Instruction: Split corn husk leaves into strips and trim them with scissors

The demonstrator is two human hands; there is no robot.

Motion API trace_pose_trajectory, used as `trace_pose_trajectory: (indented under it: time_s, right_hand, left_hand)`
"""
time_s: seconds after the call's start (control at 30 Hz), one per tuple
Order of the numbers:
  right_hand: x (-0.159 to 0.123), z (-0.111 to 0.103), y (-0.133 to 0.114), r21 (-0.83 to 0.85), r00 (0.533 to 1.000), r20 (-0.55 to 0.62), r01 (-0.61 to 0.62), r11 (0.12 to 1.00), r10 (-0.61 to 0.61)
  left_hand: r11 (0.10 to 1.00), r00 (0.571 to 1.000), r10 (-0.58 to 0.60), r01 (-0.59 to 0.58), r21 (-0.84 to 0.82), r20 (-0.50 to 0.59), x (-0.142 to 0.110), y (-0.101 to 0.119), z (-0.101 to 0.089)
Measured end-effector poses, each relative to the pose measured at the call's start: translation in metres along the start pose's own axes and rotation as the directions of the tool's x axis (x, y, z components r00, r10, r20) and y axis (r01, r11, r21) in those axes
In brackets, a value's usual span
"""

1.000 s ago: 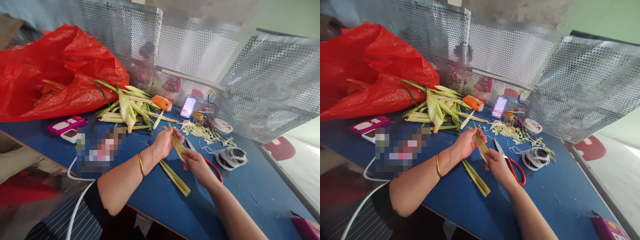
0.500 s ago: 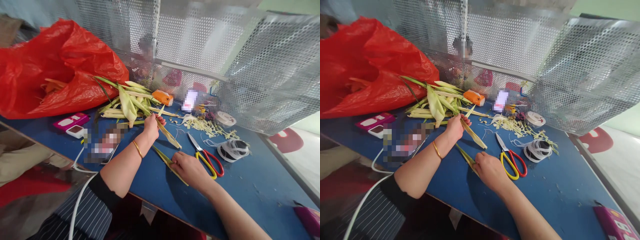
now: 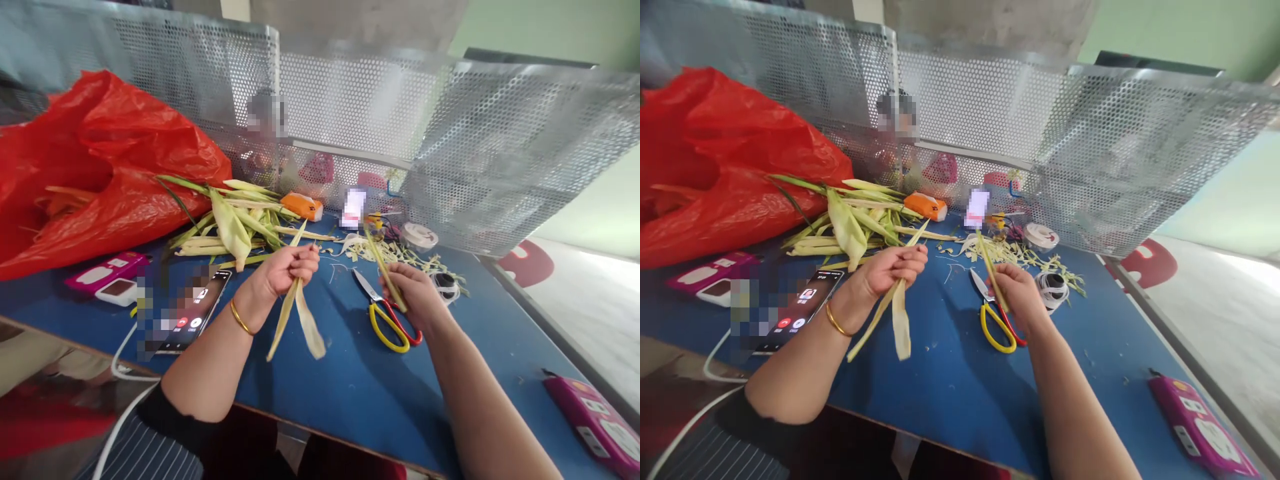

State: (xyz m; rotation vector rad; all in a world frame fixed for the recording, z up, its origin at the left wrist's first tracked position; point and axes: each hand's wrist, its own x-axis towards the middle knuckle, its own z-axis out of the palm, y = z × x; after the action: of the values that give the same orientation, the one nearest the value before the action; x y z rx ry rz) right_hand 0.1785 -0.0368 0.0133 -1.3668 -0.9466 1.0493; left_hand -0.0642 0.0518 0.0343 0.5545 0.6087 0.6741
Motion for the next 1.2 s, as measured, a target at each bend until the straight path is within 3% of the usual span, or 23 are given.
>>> trace_pose_trajectory:
  time_s: [0.07,0.1,0.23,0.3,0.33,0.37,0.4,0.43,0.47,0.53,0.57,0.6,0.7,0.77,0.87,0.93,1.0,1.1,1.2]
  right_hand:
    - [-0.002,0.011,0.006,-0.013,0.998,0.055,-0.008,1.000,0.008]
    - [-0.004,0.016,0.009,-0.018,0.998,0.066,-0.008,1.000,0.010]
    - [-0.007,0.030,0.023,-0.135,0.999,0.029,0.037,0.990,-0.034]
    - [-0.008,0.034,0.028,-0.238,0.994,0.008,0.111,0.965,-0.113]
    - [-0.008,0.035,0.030,-0.298,0.986,-0.003,0.159,0.941,-0.168]
    - [-0.009,0.036,0.031,-0.365,0.973,-0.014,0.209,0.907,-0.229]
    - [-0.011,0.037,0.032,-0.440,0.957,-0.024,0.251,0.862,-0.290]
    - [-0.012,0.037,0.032,-0.514,0.939,-0.029,0.281,0.811,-0.344]
    - [-0.014,0.038,0.032,-0.581,0.921,-0.027,0.301,0.756,-0.388]
    - [-0.019,0.041,0.032,-0.679,0.896,0.004,0.329,0.656,-0.445]
    - [-0.020,0.042,0.032,-0.709,0.888,0.032,0.344,0.615,-0.460]
    - [-0.022,0.044,0.033,-0.729,0.879,0.059,0.361,0.581,-0.473]
    - [-0.023,0.046,0.034,-0.718,0.866,0.083,0.395,0.573,-0.493]
    - [-0.021,0.045,0.035,-0.619,0.895,0.043,0.373,0.691,-0.445]
    - [-0.017,0.044,0.037,-0.349,0.965,0.008,0.247,0.904,-0.261]
    - [-0.016,0.043,0.037,-0.260,0.979,-0.003,0.195,0.946,-0.203]
    - [-0.017,0.042,0.037,-0.345,0.963,-0.023,0.245,0.906,-0.269]
    - [-0.018,0.040,0.034,-0.564,0.914,0.016,0.343,0.751,-0.406]
    - [-0.017,0.039,0.033,-0.630,0.909,0.059,0.355,0.691,-0.412]
  left_hand:
    - [0.942,0.974,0.089,-0.014,0.336,-0.208,0.010,-0.014,0.001]
    - [0.920,0.954,0.151,-0.040,0.389,-0.259,0.016,-0.021,0.000]
    - [0.833,0.900,0.270,-0.039,0.553,-0.342,0.031,-0.040,-0.006]
    - [0.762,0.850,0.405,-0.112,0.637,-0.336,0.030,-0.045,-0.006]
    - [0.594,0.726,0.640,-0.258,0.762,-0.253,0.028,-0.047,-0.004]
    - [0.409,0.589,0.795,-0.346,0.844,-0.144,0.026,-0.049,-0.001]
    - [0.273,0.496,0.867,-0.388,0.880,-0.050,0.024,-0.052,0.003]
    - [0.216,0.481,0.877,-0.401,0.890,0.004,0.023,-0.056,0.006]
    - [0.235,0.544,0.839,-0.401,0.886,0.024,0.023,-0.059,0.010]
    - [0.461,0.794,0.608,-0.338,0.820,-0.015,0.023,-0.068,0.016]
    - [0.597,0.879,0.475,-0.279,0.752,-0.050,0.025,-0.073,0.018]
    - [0.695,0.925,0.377,-0.247,0.675,-0.049,0.026,-0.076,0.019]
    - [0.807,0.935,0.346,-0.253,0.533,-0.080,0.028,-0.082,0.021]
    - [0.816,0.918,0.383,-0.284,0.504,-0.103,0.028,-0.081,0.022]
    - [0.823,0.926,0.368,-0.280,0.495,-0.088,0.025,-0.077,0.025]
    - [0.826,0.933,0.349,-0.262,0.499,-0.087,0.023,-0.076,0.027]
    - [0.820,0.929,0.359,-0.268,0.505,-0.090,0.023,-0.076,0.027]
    - [0.781,0.904,0.418,-0.309,0.543,-0.087,0.026,-0.079,0.023]
    - [0.654,0.859,0.510,-0.350,0.671,-0.048,0.031,-0.082,0.017]
